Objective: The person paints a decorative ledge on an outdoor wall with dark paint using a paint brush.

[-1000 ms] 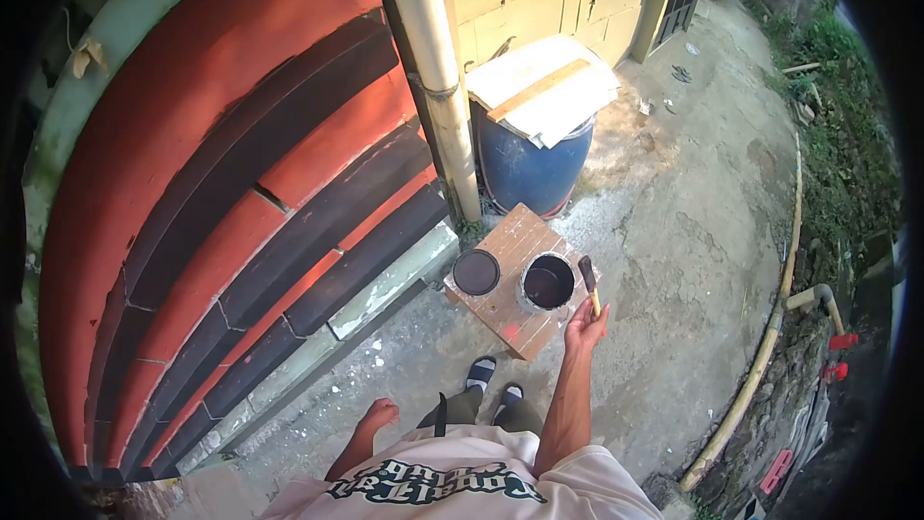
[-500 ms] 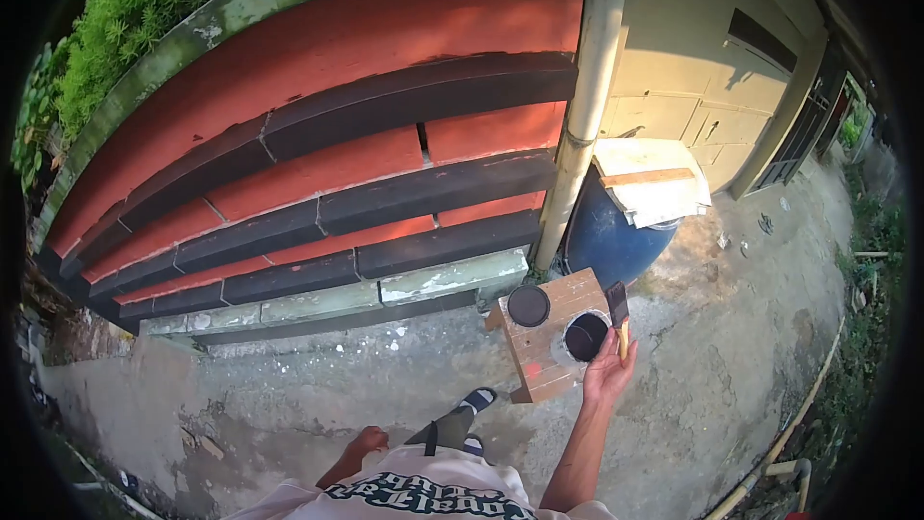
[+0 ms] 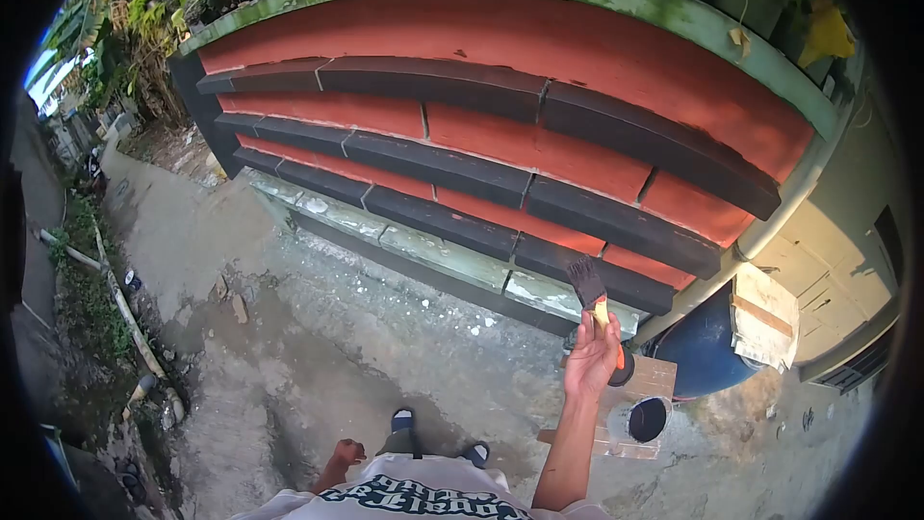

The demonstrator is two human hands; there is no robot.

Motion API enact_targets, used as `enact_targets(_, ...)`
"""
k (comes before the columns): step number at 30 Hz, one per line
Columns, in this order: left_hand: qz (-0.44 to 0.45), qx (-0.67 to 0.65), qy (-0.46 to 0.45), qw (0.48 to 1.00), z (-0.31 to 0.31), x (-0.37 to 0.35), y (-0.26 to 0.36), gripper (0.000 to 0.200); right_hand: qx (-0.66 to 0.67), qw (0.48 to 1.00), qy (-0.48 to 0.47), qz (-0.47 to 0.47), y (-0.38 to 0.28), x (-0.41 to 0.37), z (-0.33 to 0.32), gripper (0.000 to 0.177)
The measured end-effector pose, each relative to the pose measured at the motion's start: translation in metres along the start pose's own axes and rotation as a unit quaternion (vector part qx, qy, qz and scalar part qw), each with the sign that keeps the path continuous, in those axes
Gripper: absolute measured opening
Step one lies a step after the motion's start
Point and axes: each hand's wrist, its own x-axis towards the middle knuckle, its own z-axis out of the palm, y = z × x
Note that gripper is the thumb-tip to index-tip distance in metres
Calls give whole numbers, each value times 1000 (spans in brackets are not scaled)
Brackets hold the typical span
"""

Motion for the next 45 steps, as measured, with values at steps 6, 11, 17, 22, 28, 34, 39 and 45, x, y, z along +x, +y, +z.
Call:
enact_targets(6, -12, -71, 55, 996, -43, 3, -63, 17, -65, 993, -77, 65, 131, -18, 93, 35)
enact_targets(11, 234, 132, 33, 963, -130, 9, -114, 22, -38, 991, -87, 91, 248, -44, 163, 33)
enact_targets(17, 175, 274, -9, 946, -238, 43, -100, 24, -75, 986, -125, 82, 366, -77, 222, 34)
enact_targets(22, -71, -92, 31, 993, -308, 84, -25, 21, -152, 973, -160, 70, 432, -91, 254, 31)
enact_targets(28, 9, -164, 58, 985, -369, 112, 42, 13, -195, 963, -163, 85, 515, -96, 292, 32)
enact_targets(34, 42, -178, 55, 982, -406, 148, 99, 10, -225, 952, -181, 99, 627, -82, 327, 31)
enact_targets(39, 46, -172, 77, 981, -461, 202, 160, 10, -286, 932, -203, 90, 732, -60, 365, 28)
enact_targets(45, 49, -174, 128, 975, -550, 278, 182, 15, -304, 928, -213, 35, 856, -38, 444, 19)
